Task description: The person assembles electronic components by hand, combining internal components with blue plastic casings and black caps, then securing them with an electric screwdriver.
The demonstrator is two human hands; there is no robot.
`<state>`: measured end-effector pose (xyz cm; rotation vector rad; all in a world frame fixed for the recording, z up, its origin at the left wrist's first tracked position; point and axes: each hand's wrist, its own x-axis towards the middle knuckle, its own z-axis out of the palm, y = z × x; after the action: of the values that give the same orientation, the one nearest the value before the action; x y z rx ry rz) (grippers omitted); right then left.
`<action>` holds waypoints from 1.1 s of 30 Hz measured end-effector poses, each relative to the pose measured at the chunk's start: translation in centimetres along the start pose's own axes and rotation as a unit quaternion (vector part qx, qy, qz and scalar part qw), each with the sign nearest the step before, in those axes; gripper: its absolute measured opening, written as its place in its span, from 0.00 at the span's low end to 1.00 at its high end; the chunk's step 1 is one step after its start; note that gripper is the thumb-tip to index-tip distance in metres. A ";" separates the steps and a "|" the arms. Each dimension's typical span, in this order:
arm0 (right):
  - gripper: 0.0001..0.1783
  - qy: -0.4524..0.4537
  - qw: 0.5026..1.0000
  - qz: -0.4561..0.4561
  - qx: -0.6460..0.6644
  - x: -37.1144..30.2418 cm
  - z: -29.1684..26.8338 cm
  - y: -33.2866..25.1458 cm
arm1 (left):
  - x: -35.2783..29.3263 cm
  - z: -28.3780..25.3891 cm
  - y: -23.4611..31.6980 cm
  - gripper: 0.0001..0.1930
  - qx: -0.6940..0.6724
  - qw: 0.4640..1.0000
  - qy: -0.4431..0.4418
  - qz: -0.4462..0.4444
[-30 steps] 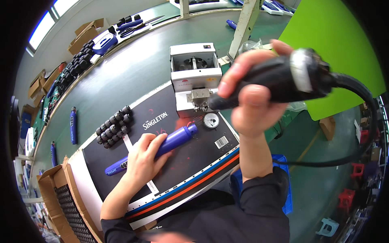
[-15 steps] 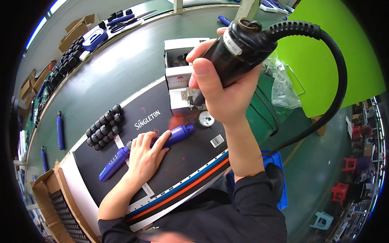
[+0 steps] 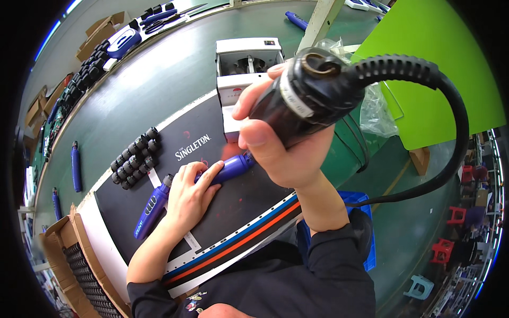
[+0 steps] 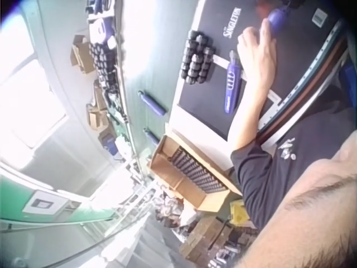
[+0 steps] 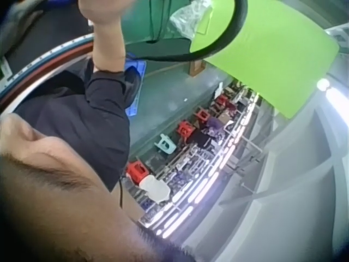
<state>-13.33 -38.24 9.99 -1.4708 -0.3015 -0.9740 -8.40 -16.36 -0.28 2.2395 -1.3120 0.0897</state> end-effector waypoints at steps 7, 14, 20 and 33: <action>0.33 -0.048 0.998 0.022 0.024 -0.9 0.3 1.6 | 0.2 -0.1 0.0 0.27 0.001 1.000 -0.004 0.003; 0.34 -0.045 0.999 -0.024 0.010 -2.8 -0.5 2.0 | 0.3 -0.5 -0.2 0.27 -0.006 1.000 -0.024 -0.001; 0.34 0.001 0.999 -0.001 0.040 -3.2 -0.3 1.5 | 0.3 -0.3 -0.1 0.27 -0.003 1.000 -0.019 0.009; 0.22 0.260 0.925 0.247 -0.124 -5.7 -11.6 5.2 | 0.7 -7.8 -1.2 0.26 0.131 0.985 0.069 -0.089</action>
<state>-17.57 -47.70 0.72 -1.3539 0.5749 -0.9619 -5.44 -12.76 6.13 2.5106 -1.0734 0.3649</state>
